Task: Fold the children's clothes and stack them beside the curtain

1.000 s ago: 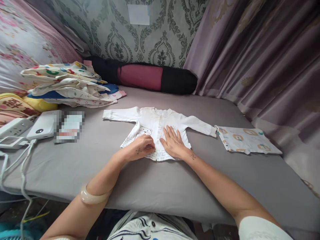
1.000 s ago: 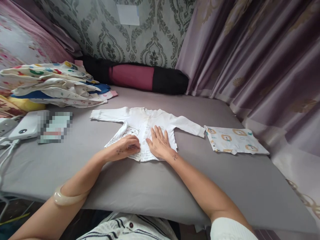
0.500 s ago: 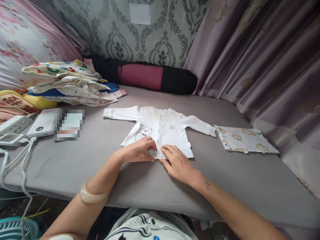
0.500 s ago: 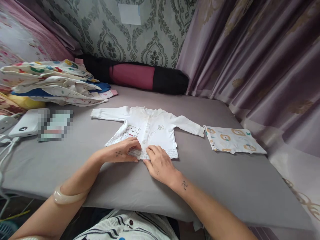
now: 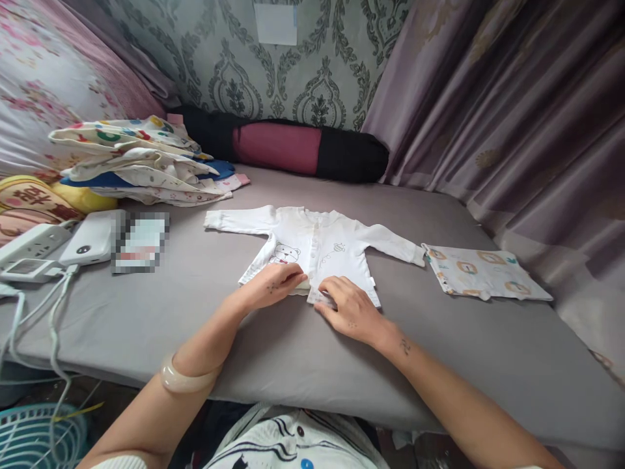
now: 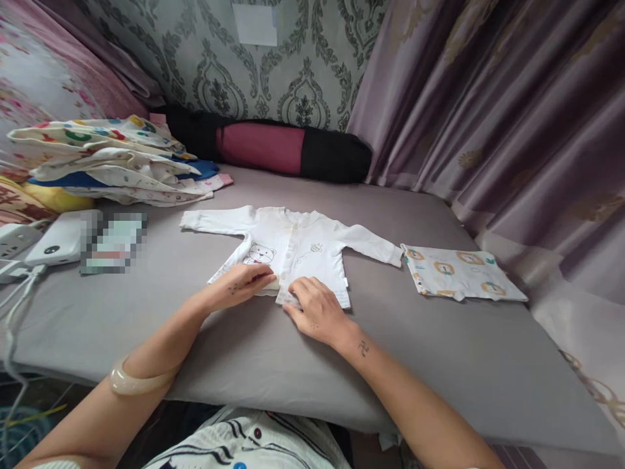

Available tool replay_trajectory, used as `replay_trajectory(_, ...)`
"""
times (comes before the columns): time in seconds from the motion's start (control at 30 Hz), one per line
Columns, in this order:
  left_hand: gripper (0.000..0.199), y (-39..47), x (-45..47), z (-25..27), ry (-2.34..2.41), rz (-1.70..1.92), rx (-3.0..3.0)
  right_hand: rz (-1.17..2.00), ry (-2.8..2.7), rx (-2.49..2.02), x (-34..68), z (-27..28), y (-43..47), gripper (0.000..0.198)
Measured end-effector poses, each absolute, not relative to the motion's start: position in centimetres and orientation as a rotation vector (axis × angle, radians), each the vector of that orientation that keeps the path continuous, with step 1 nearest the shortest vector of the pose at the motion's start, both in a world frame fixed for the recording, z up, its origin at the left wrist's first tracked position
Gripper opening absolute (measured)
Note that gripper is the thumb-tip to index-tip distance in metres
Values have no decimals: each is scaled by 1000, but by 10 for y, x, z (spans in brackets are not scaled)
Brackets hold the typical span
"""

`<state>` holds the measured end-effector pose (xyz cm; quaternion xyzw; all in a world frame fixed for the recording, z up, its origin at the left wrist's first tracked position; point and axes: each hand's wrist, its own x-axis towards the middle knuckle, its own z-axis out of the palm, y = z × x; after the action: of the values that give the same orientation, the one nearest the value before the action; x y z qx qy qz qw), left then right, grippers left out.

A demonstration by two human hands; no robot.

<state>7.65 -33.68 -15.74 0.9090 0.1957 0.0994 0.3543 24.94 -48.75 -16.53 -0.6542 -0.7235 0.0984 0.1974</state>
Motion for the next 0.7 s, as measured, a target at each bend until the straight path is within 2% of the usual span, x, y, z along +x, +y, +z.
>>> replay_trajectory(0.03, 36, -337, 77, -157, 538, 279, 2337, 264, -2013, -1832, 250, -167, -487, 10)
replay_trajectory(0.1, 35, -338, 77, -157, 584, 325, 2314, 312, -1922, -1819, 253, -171, -483, 17)
replay_trajectory(0.3, 36, -341, 80, -155, 638, 458, 2257, 943, -1155, -1782, 282, -163, -459, 35)
replay_trajectory(0.4, 38, -343, 81, -153, 632, 472, 2263, 1133, -984, -1671, 288, -152, -451, 36)
replay_trajectory(0.57, 43, -343, 80, -156, 410, 273, 2327, 1221, -1033, -1659, 279, -145, -450, 34)
replay_trajectory(0.7, 40, -342, 76, -158, 272, 244, 2315, 1011, -1586, -1786, 267, -144, -464, 29)
